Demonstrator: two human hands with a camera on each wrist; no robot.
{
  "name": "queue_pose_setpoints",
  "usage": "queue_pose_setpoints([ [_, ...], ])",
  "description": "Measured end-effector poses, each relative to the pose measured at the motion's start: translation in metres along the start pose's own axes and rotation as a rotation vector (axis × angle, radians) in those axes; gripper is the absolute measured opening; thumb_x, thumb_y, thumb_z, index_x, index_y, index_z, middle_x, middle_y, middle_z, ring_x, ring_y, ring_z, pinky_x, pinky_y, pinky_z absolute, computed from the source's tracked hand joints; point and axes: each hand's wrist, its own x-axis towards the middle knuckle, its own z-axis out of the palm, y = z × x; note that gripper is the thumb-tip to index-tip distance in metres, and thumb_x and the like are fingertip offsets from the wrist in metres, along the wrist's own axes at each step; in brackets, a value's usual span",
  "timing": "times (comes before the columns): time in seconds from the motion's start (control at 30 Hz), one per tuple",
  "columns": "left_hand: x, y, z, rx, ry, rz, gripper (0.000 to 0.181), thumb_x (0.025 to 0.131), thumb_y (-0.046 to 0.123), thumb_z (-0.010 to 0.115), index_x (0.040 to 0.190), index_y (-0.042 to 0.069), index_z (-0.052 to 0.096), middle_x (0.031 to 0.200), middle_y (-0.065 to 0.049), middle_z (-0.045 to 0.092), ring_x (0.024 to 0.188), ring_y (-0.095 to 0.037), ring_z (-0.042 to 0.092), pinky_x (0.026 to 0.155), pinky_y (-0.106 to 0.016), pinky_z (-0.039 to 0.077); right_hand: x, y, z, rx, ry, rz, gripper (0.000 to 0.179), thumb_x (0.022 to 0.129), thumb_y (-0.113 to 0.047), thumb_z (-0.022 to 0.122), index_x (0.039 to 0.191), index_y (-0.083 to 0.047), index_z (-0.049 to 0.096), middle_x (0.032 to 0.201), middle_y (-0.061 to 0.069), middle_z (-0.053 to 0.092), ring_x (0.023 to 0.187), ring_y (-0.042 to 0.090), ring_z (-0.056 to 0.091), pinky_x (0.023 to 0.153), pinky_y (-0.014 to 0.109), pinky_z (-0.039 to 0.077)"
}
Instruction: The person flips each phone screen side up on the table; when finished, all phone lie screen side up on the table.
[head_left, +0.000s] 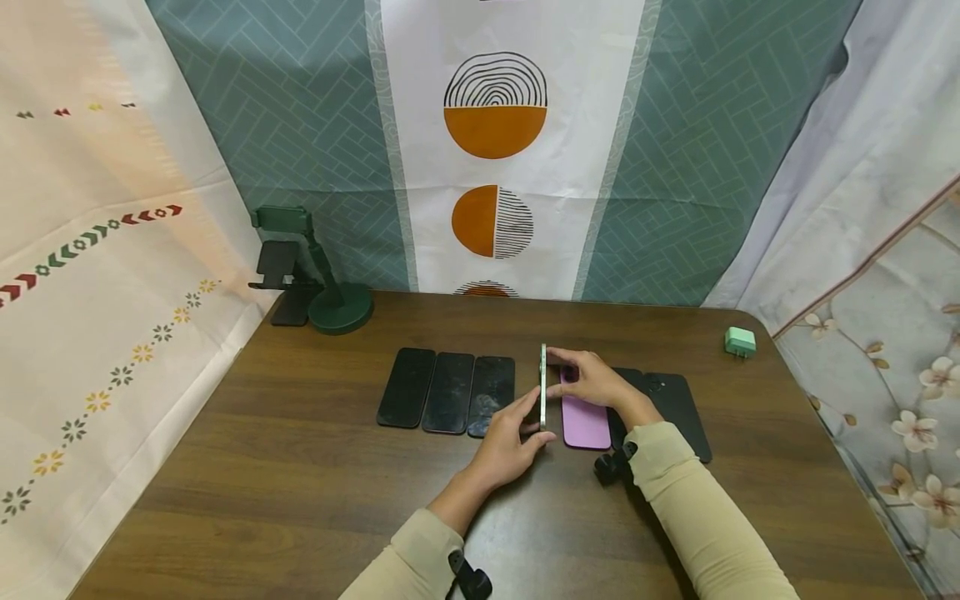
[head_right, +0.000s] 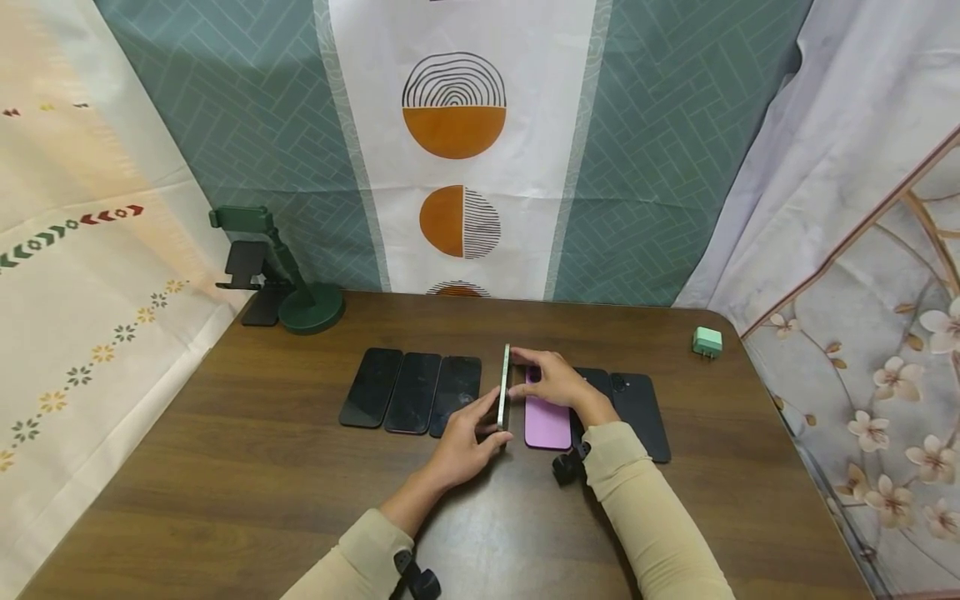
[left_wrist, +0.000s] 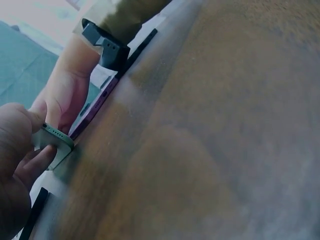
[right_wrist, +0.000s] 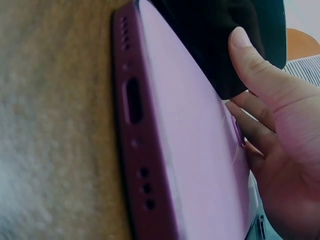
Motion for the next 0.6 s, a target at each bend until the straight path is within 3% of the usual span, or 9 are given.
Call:
queue_pose_setpoints([
  [0.4, -0.0024, -0.0006, -0.0026, -0.028, -0.004, -0.023, 0.078, 0.092, 0.005, 0.073, 0.156, -0.004, 0.029, 0.153, -0.024, 0.043, 0.128, -0.034, 0.057, 0.091, -0.021, 0.053, 0.001, -0.0013, 0.0014, 0.032, 0.03, -0.015, 0.076, 0.083, -0.02, 0.085, 0.147, 0.0, 0.05, 0.135, 0.018, 0.063, 0.126, 0.034, 0.058, 0.106, 0.055, 0.044],
  [0.6, -0.0009, -0.0007, -0.0048, -0.074, 0.019, -0.04, 0.081, 0.086, 0.001, 0.078, 0.153, -0.008, 0.033, 0.152, -0.026, 0.042, 0.121, -0.035, 0.062, 0.089, -0.021, 0.054, -0.0022, -0.0028, 0.0015, 0.013, 0.049, -0.013, 0.073, 0.083, -0.021, 0.085, 0.145, 0.0, 0.053, 0.14, 0.019, 0.059, 0.129, 0.036, 0.056, 0.107, 0.057, 0.043],
])
